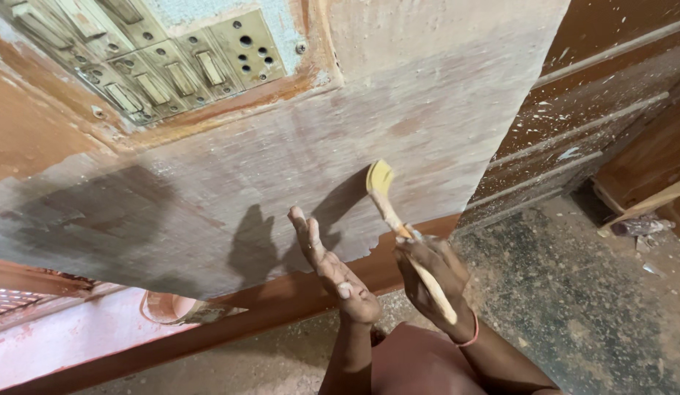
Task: The person paints a wall with white paint using a paintbrush. They repeatedly dip the brush into a bucket of paint and apply it to the wall surface in broad strokes.
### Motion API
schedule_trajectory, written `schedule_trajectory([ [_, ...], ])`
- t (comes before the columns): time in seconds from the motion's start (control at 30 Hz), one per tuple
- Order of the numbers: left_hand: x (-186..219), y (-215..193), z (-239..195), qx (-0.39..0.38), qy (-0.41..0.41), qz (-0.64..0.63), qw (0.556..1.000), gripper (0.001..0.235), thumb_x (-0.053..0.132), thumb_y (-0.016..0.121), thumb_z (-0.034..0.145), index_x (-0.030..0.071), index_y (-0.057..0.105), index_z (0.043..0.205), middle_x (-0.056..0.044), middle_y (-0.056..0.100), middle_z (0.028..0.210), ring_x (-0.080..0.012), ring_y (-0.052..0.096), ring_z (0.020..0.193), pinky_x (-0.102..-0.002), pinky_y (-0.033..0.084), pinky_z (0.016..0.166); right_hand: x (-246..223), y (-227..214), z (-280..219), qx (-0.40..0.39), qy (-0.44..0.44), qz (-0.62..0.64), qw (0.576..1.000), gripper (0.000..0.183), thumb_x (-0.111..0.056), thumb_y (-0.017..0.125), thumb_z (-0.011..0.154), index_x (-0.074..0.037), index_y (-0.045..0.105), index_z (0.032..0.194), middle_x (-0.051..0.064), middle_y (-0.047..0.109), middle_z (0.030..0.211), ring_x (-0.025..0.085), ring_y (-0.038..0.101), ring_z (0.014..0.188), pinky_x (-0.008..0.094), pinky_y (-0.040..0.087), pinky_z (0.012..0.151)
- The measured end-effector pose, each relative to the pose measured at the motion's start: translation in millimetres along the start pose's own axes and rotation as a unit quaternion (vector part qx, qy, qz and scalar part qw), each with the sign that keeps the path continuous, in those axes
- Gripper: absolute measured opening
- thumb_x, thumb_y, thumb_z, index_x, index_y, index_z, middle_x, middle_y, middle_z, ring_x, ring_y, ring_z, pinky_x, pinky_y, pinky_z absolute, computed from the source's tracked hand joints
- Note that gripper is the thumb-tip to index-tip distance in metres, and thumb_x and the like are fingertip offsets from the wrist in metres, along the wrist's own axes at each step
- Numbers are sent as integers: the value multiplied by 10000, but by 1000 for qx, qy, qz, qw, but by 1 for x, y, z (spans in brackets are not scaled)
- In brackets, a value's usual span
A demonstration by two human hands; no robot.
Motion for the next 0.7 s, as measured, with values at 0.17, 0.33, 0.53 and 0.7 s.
schedule_trajectory([
  [0.17, -1, -1, 2, 12, 14, -8, 1000, 694, 575, 218, 1129, 146, 313, 1666, -91, 234, 1729, -268, 170, 1642, -516, 88, 1355, 20, -3, -1, -3, 112, 176, 978, 72, -106, 729, 970, -49, 746, 1011, 81, 732, 888, 108, 606, 711, 246, 493, 551],
  [0.33, -1, -6, -1, 3, 3, 4, 1000, 692, 575, 213, 1131, 137, 311, 1659, -109, 237, 1775, -285, 172, 1646, -540, 82, 1384, 68, -30, 1, 95, 149, 86, 981, 126, -167, 670, 1045, -59, 695, 1105, 94, 740, 992, 66, 652, 695, 219, 562, 581],
  [0.53, -9, -16, -8, -12, -28, 21, 999, 711, 595, 210, 1133, 113, 311, 1647, -131, 213, 1774, -310, 157, 1649, -559, 113, 1390, 85, -67, -12, 241, 110, -92, 960, 213, -176, 625, 1163, 16, 651, 1252, 143, 714, 1038, 107, 619, 673, 247, 522, 546],
  [0.7, -10, -16, -20, -38, -75, 15, 996, 777, 641, 221, 1109, 90, 319, 1650, -145, 206, 1774, -337, 144, 1694, -570, 128, 1416, 77, -46, -12, 176, 119, -119, 970, 152, -100, 625, 1132, 37, 679, 1168, 122, 700, 890, 119, 629, 641, 249, 515, 496],
])
Point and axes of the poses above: each hand's wrist, its own z-axis towards the middle knuckle, its own y-axis out of the palm, x = y × z, the point moved 2 cm from there along z, towards the middle knuckle
